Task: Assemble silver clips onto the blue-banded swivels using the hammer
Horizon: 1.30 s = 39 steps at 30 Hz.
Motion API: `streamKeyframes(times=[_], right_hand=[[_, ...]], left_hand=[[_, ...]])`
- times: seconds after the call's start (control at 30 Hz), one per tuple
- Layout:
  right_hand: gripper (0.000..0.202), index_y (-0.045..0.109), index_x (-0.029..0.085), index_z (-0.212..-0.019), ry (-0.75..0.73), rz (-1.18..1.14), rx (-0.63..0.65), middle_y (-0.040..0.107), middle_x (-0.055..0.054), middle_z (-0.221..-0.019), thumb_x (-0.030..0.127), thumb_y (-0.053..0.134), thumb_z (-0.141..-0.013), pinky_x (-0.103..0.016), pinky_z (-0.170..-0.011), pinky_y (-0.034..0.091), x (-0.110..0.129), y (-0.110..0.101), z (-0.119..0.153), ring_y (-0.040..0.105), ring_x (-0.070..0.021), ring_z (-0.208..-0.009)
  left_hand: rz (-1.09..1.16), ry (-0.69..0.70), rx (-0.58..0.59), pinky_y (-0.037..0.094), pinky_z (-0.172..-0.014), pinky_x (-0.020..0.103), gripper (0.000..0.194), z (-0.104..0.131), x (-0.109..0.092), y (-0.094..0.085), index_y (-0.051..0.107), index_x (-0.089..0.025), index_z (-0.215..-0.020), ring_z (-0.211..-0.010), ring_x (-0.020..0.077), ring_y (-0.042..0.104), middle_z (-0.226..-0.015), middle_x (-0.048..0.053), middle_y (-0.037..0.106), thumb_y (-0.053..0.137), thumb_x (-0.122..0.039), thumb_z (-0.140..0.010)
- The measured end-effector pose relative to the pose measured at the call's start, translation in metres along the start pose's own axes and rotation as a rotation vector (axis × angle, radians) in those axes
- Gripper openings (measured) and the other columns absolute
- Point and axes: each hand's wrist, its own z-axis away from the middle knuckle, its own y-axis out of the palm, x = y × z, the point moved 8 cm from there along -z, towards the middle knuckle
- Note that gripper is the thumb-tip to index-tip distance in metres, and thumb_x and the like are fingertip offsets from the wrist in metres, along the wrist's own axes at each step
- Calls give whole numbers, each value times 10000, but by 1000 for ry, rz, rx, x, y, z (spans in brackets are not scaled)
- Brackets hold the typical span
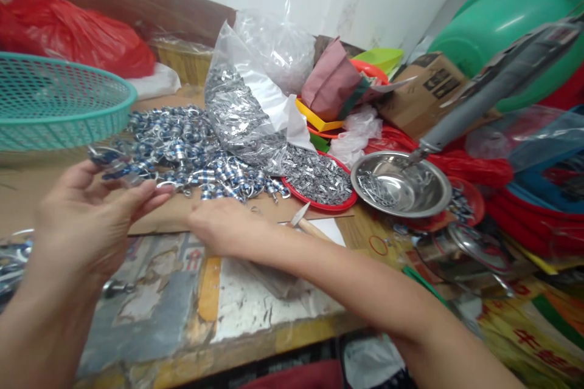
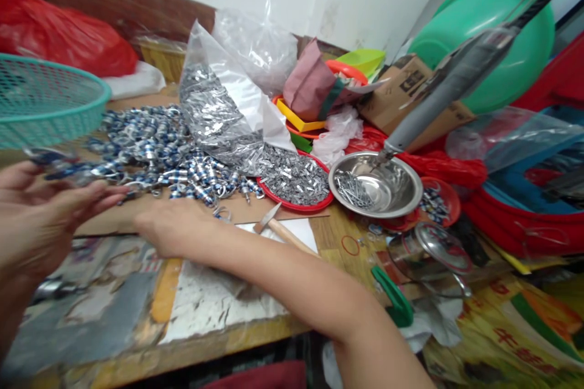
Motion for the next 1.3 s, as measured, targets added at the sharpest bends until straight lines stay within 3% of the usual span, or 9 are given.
streamKeyframes(times=[0.1,0.2,0.43,0.6,0.8,0.87,1.0,1.13,1.3], right_hand=[[214,697,156,-740,-11,61,7,685,-40,-788,-3,568,-675,-225,-611,455,-22,-50,46,613,-140,-699],[193,710,162,-784,223,74,-46,664,-32,-731,105,534,-729,-228,-597,460,-71,-109,111,599,-130,-658],[176,714,204,-705,987,328,-359,665,-52,-574,309,613,-606,-328,-461,420,-187,-245,289,589,-224,-484],[103,547,258,-482,1067,564,-589,506,-24,-398,265,620,-555,-369,-491,354,-207,-301,319,528,-249,-447],[164,611,252,-802,763,643,-777,640,-98,-854,368,496,-788,-425,-719,457,-137,-244,267,606,-294,-799],[150,638,263,-824,583,538,-603,660,-69,-900,335,506,-818,-356,-739,487,-125,-196,231,619,-239,-833],[189,672,186,-940,525,420,-309,665,-78,-930,239,510,-859,-346,-785,496,-157,-127,174,635,-207,-841],[221,623,151,-1040,539,367,-142,649,-64,-978,291,573,-877,-357,-796,511,-202,-96,137,628,-178,-870],[252,573,168,-1109,575,351,-84,598,-69,-1118,316,536,-909,-383,-799,519,-211,-81,123,608,-182,-931]], left_hand=[[-34,-71,42,537,-639,120,204,12,7,0,647,-168,-782,-655,71,651,-722,-54,676,732,-79,-619],[-62,-186,125,506,-611,81,204,33,28,5,664,-176,-724,-649,60,628,-698,-62,691,778,-132,-561],[-79,-525,303,528,-718,106,673,91,72,25,598,-313,-1071,-899,120,678,-1035,-62,729,850,-295,-447],[-77,-559,488,548,-728,170,726,112,64,42,551,-238,-1092,-865,183,697,-828,-1,768,851,-392,-449],[-77,-530,716,564,-672,285,433,126,64,54,673,-238,-934,-781,229,711,-980,59,754,617,-599,-702],[-145,-441,794,542,-620,279,441,127,61,58,703,-234,-936,-685,209,684,-809,48,750,543,-604,-757],[-245,-357,748,505,-635,249,330,123,53,62,691,-268,-952,-671,177,631,-693,-13,684,585,-523,-769],[-181,-381,654,513,-662,228,238,121,51,64,646,-275,-930,-716,160,643,-788,-19,704,635,-442,-761],[-71,-457,646,565,-641,228,152,126,61,65,641,-240,-800,-732,165,710,-1012,22,705,667,-380,-748]])
